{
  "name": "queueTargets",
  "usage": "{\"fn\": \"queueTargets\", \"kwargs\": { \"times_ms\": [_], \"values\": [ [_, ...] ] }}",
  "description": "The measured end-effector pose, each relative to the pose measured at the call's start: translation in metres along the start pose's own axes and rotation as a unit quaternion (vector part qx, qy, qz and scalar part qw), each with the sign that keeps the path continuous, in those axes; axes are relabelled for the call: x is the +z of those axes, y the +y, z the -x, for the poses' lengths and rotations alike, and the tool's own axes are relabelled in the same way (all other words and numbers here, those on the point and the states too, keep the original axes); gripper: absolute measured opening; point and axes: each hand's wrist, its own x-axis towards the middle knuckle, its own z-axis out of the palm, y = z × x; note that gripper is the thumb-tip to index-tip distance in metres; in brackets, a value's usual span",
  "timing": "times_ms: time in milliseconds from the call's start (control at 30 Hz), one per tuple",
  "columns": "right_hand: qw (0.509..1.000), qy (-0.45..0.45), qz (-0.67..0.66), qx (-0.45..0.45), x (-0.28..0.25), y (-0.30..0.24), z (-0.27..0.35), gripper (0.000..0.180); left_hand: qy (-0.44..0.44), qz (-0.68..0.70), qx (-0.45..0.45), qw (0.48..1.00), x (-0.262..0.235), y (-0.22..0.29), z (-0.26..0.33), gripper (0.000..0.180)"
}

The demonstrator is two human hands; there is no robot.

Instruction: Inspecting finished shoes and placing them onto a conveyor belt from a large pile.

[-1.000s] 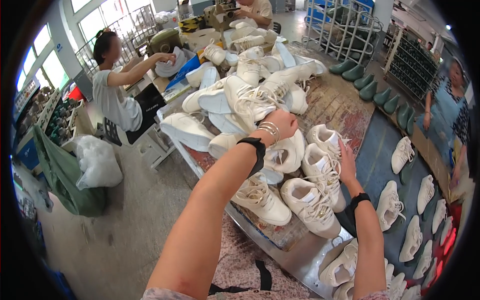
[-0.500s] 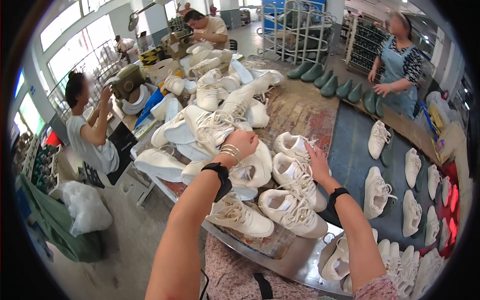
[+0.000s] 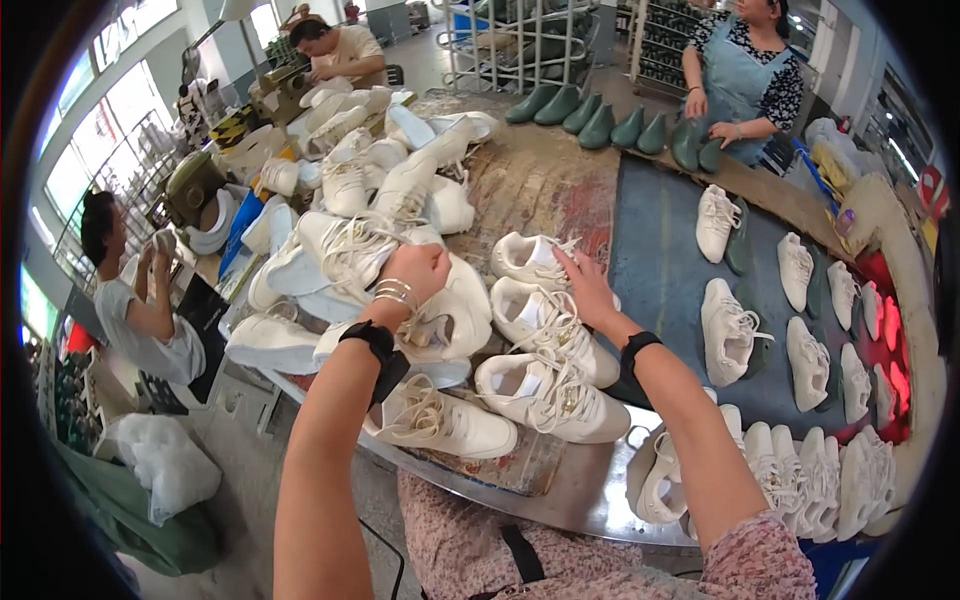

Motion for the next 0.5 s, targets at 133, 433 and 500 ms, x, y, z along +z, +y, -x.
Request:
{"fn": "queueTargets", "kwargs": {
  "times_ms": [133,433,500],
  "values": [
    [1.0,-0.015,0.01,-0.009,0.014,0.002,-0.006,0.072,-0.01,-0.023,-0.015,1.0,-0.007,-0.005,0.003,0.025],
    [0.999,0.017,0.01,-0.029,0.009,0.009,-0.007,0.076,0.002,-0.005,-0.007,1.0,-0.005,0.0,-0.003,0.025],
    [0.999,0.039,0.021,-0.03,0.013,0.013,-0.005,0.076,-0.003,-0.015,-0.007,1.0,-0.001,-0.003,-0.002,0.024]
  ]
}}
